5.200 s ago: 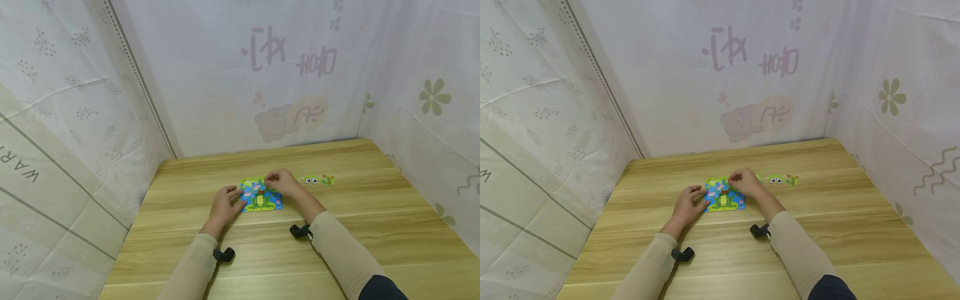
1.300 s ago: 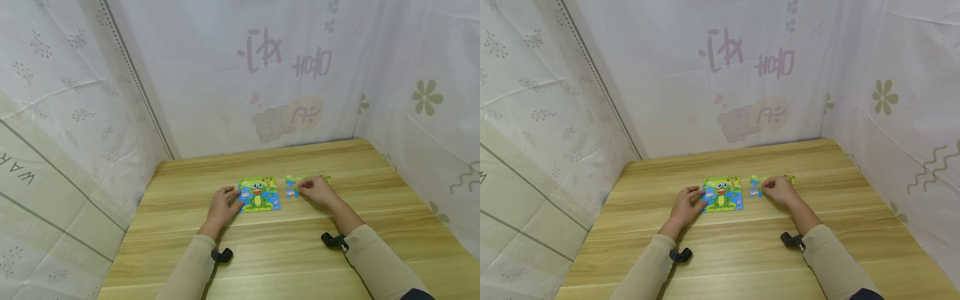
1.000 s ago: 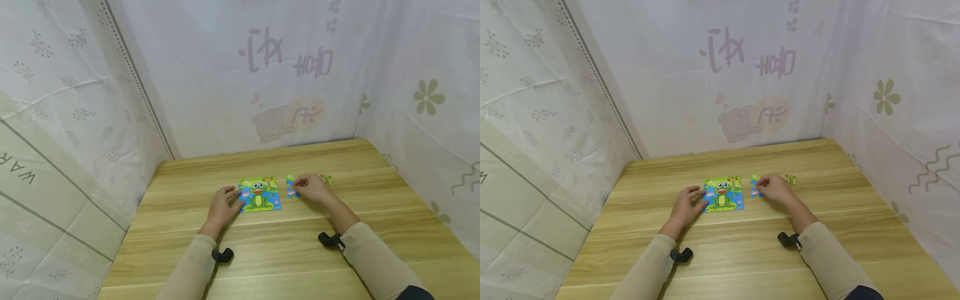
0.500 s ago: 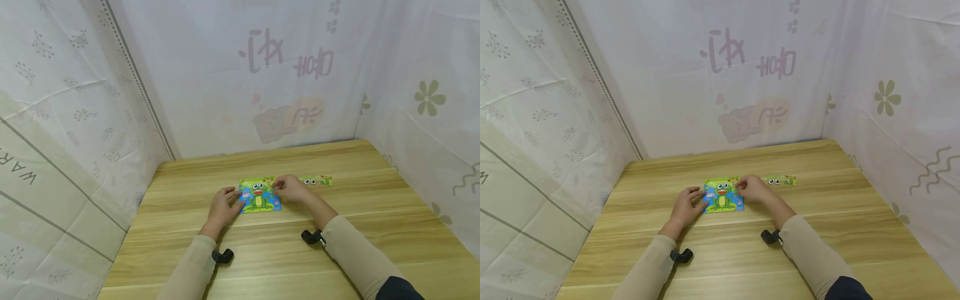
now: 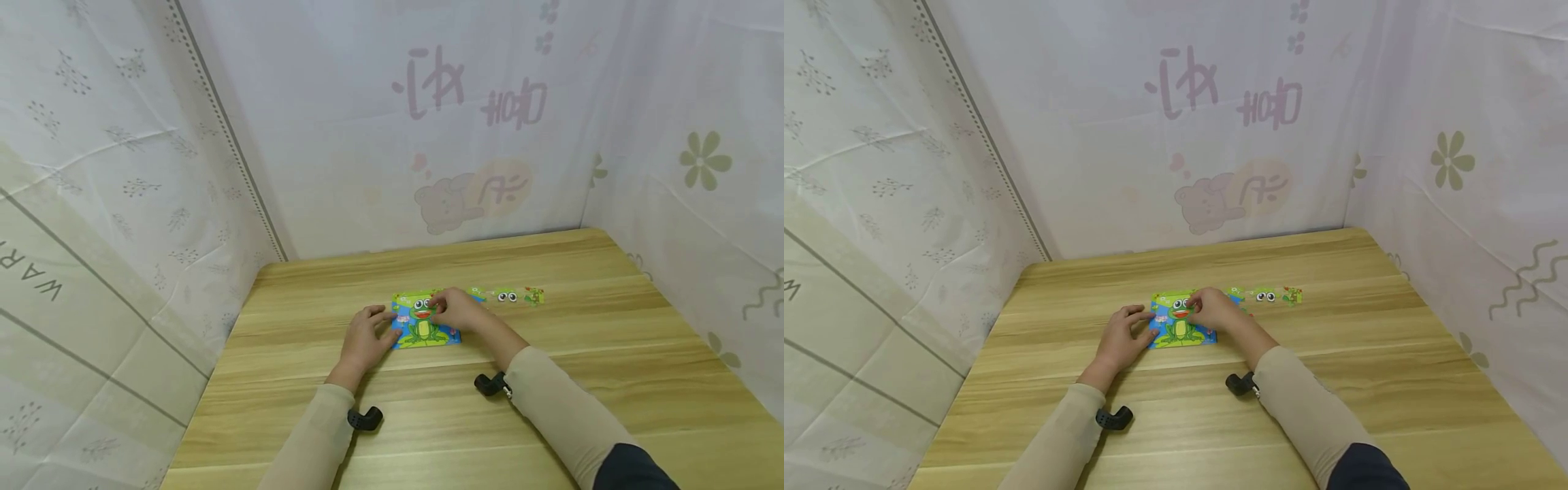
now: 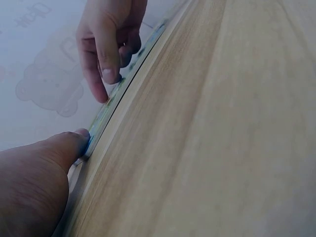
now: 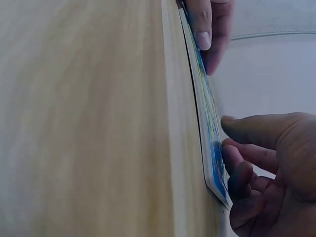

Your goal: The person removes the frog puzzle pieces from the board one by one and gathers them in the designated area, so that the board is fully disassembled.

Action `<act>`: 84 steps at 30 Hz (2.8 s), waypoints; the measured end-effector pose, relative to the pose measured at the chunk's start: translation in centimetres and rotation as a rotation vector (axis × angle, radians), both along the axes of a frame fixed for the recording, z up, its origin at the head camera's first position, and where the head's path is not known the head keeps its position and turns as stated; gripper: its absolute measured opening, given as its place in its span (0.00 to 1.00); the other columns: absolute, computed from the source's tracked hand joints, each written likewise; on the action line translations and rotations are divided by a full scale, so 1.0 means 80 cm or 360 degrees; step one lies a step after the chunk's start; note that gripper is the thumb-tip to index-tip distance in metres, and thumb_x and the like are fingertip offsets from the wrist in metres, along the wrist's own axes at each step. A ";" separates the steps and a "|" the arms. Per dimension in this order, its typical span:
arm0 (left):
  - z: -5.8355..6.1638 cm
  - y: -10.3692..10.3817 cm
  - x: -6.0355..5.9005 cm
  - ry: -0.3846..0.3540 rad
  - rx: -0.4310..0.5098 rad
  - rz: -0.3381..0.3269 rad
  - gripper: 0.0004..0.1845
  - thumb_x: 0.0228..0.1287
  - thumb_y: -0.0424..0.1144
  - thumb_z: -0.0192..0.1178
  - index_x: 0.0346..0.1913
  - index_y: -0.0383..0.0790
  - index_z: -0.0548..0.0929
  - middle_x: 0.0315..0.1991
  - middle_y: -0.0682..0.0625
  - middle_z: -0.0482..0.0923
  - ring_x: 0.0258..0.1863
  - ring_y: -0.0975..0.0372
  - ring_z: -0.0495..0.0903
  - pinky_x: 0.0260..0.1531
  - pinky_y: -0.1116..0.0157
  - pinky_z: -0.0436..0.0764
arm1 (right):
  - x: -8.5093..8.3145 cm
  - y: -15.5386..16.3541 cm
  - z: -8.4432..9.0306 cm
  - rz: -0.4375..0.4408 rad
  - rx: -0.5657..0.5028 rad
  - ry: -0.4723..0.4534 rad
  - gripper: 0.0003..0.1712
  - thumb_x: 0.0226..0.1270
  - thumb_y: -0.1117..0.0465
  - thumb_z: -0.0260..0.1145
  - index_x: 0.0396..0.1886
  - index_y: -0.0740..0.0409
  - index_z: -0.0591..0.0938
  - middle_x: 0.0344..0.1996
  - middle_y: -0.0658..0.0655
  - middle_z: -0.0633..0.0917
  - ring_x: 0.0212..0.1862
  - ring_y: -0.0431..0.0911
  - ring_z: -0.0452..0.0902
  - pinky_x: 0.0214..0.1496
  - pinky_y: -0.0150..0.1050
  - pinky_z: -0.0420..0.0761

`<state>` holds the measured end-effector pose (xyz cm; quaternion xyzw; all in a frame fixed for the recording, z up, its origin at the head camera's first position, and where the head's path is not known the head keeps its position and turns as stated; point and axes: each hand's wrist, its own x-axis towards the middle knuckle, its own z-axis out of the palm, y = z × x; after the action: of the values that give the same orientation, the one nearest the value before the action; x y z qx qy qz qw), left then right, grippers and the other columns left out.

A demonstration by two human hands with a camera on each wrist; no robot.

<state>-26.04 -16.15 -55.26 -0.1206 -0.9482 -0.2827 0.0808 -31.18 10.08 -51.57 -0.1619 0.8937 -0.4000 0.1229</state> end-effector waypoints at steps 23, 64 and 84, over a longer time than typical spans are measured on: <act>0.001 0.001 0.002 0.0009 0.0021 -0.0011 0.24 0.69 0.58 0.67 0.64 0.54 0.85 0.71 0.51 0.71 0.72 0.51 0.67 0.73 0.48 0.68 | 0.002 -0.007 -0.005 -0.0075 -0.0006 -0.0044 0.17 0.66 0.60 0.77 0.52 0.51 0.84 0.34 0.53 0.81 0.24 0.43 0.73 0.23 0.35 0.76; 0.000 0.001 0.002 0.0039 0.0025 0.0006 0.23 0.67 0.57 0.70 0.62 0.54 0.86 0.70 0.50 0.73 0.71 0.50 0.69 0.72 0.47 0.68 | -0.002 -0.008 -0.007 -0.0201 0.0090 0.0228 0.05 0.67 0.61 0.74 0.39 0.52 0.85 0.34 0.50 0.82 0.36 0.45 0.78 0.40 0.40 0.82; -0.002 0.001 0.002 0.0030 0.0021 0.0014 0.22 0.68 0.57 0.69 0.61 0.56 0.86 0.70 0.51 0.73 0.72 0.51 0.69 0.72 0.48 0.68 | 0.002 0.015 0.002 -0.0202 0.0098 0.0242 0.04 0.63 0.61 0.74 0.36 0.52 0.86 0.34 0.50 0.84 0.38 0.46 0.79 0.43 0.42 0.82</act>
<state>-25.89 -16.07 -55.39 -0.1186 -0.9460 -0.2873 0.0918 -31.04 11.28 -51.41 -0.1311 0.9207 -0.3659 0.0340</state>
